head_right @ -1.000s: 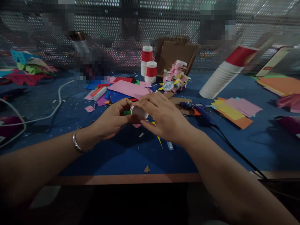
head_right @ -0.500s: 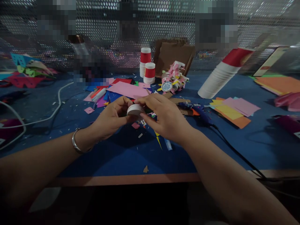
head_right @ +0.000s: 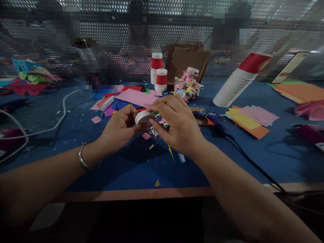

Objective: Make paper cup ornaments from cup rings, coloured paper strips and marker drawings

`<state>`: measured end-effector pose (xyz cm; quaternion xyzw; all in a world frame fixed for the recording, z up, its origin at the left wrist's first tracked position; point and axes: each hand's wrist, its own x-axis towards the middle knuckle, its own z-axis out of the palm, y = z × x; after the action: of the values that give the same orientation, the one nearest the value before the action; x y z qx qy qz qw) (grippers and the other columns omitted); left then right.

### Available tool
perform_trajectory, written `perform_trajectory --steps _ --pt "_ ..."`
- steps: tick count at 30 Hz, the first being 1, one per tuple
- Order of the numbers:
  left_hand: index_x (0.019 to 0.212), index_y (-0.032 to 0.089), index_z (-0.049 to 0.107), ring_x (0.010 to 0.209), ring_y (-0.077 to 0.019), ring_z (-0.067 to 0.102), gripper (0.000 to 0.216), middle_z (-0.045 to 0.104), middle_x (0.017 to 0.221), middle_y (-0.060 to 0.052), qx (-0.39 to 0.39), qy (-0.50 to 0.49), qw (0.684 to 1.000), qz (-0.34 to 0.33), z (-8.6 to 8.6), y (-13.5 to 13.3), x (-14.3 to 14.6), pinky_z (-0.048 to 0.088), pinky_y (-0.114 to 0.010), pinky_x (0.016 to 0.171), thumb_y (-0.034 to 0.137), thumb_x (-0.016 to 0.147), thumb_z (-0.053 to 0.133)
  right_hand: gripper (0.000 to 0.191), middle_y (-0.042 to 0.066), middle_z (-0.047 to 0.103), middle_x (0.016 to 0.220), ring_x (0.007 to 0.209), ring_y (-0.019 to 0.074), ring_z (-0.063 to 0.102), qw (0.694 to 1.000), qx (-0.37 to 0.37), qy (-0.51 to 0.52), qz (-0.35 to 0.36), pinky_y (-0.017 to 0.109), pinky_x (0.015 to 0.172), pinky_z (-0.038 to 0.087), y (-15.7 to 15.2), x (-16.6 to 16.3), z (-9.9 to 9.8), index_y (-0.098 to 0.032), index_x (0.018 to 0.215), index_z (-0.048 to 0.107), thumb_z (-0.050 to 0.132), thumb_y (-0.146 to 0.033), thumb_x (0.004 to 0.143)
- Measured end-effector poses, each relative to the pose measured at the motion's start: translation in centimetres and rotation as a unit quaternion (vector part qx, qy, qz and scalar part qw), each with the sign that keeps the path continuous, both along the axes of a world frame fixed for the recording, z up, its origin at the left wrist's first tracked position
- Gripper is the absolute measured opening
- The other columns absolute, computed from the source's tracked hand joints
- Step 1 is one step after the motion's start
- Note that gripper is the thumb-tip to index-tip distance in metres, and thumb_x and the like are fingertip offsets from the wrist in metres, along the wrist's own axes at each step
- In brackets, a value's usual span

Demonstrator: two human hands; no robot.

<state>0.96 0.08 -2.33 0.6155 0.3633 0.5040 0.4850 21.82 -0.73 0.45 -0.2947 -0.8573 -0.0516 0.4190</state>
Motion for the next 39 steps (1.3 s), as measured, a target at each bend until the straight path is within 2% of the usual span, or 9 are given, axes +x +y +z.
perform_trajectory --steps 4,7,11,14,18,21,23,30,39 --pt "0.078 0.02 0.053 0.061 -0.0091 0.05 0.041 0.055 0.069 0.005 0.032 0.03 0.998 0.033 -0.1 -0.1 0.0 0.041 -0.02 0.051 0.026 0.068 0.093 0.014 0.012 0.076 0.109 0.109 0.0309 0.072 0.999 -0.005 0.041 -0.003 0.051 0.095 0.058 -0.2 -0.4 -0.2 -0.022 0.113 0.073 0.066 -0.023 0.1" --pt "0.08 0.02 0.055 0.064 -0.0103 0.054 0.039 0.058 0.071 0.004 0.032 0.04 0.998 0.034 -0.2 -0.1 0.2 0.045 -0.021 0.055 0.025 0.068 0.092 0.015 0.011 0.075 0.108 0.109 0.0294 0.071 0.998 -0.011 0.062 0.002 0.046 0.088 0.06 -0.1 -0.5 -0.5 -0.021 0.113 0.073 0.068 -0.021 0.099" --pt "0.085 0.019 0.057 0.068 -0.0133 0.061 0.044 0.064 0.078 0.003 -0.004 0.016 0.999 -0.029 -0.1 -0.2 0.3 0.054 -0.027 0.061 0.031 0.066 0.095 0.018 0.012 0.076 0.107 0.104 0.0283 0.072 0.999 0.008 0.051 0.015 0.044 0.084 0.061 0.0 -0.6 -0.8 -0.019 0.113 0.074 0.066 -0.014 0.097" --pt "0.085 0.018 0.058 0.071 -0.0116 0.061 0.047 0.065 0.08 0.003 -0.021 -0.017 0.997 -0.069 0.2 -0.4 0.3 0.056 -0.026 0.066 0.028 0.064 0.099 0.019 0.013 0.078 0.105 0.1 0.028 0.073 0.999 0.021 0.029 0.016 0.044 0.085 0.06 0.0 -0.6 -0.8 -0.018 0.112 0.074 0.064 -0.011 0.098" --pt "0.086 0.019 0.058 0.074 -0.0118 0.061 0.042 0.062 0.082 0.003 -0.065 -0.071 0.991 -0.093 0.4 -0.8 0.2 0.058 -0.026 0.065 0.034 0.075 0.095 0.018 0.015 0.078 0.105 0.099 0.0295 0.073 0.999 0.036 0.026 0.017 0.046 0.087 0.059 0.0 -0.5 -0.6 -0.016 0.113 0.075 0.064 -0.012 0.1" --pt "0.084 0.019 0.056 0.075 -0.0135 0.062 0.037 0.06 0.08 0.001 -0.104 -0.11 0.984 -0.089 0.6 -0.9 0.2 0.057 -0.025 0.061 0.041 0.085 0.086 0.016 0.014 0.079 0.104 0.098 0.0295 0.073 0.998 0.046 0.026 0.016 0.046 0.086 0.058 -0.1 -0.5 -0.6 -0.018 0.111 0.075 0.064 -0.013 0.1" --pt "0.083 0.019 0.056 0.075 -0.0143 0.062 0.034 0.061 0.08 0.0 -0.113 -0.123 0.982 -0.09 0.7 -1.0 0.3 0.056 -0.024 0.059 0.039 0.088 0.083 0.016 0.013 0.079 0.103 0.097 0.0294 0.073 0.998 0.054 0.025 0.015 0.046 0.086 0.058 -0.1 -0.6 -0.6 -0.019 0.11 0.075 0.065 -0.013 0.1" --pt "0.079 0.02 0.052 0.07 -0.0131 0.056 0.029 0.055 0.075 0.002 -0.09 -0.128 0.986 -0.063 0.8 -1.2 0.8 0.054 -0.024 0.057 0.029 0.088 0.078 0.015 0.012 0.08 0.103 0.097 0.0279 0.074 0.997 0.072 0.035 0.013 0.045 0.088 0.058 -0.3 -0.8 -0.6 -0.02 0.11 0.075 0.066 -0.013 0.1" --pt "0.078 0.021 0.049 0.07 -0.0114 0.053 0.028 0.054 0.073 0.003 -0.067 -0.108 0.991 -0.031 0.7 -1.4 1.1 0.048 -0.023 0.064 0.027 0.088 0.074 0.011 0.01 0.082 0.102 0.096 0.0262 0.076 0.995 0.09 0.041 -0.007 0.043 0.088 0.061 -0.5 -0.9 -0.6 -0.02 0.105 0.075 0.067 -0.014 0.1"
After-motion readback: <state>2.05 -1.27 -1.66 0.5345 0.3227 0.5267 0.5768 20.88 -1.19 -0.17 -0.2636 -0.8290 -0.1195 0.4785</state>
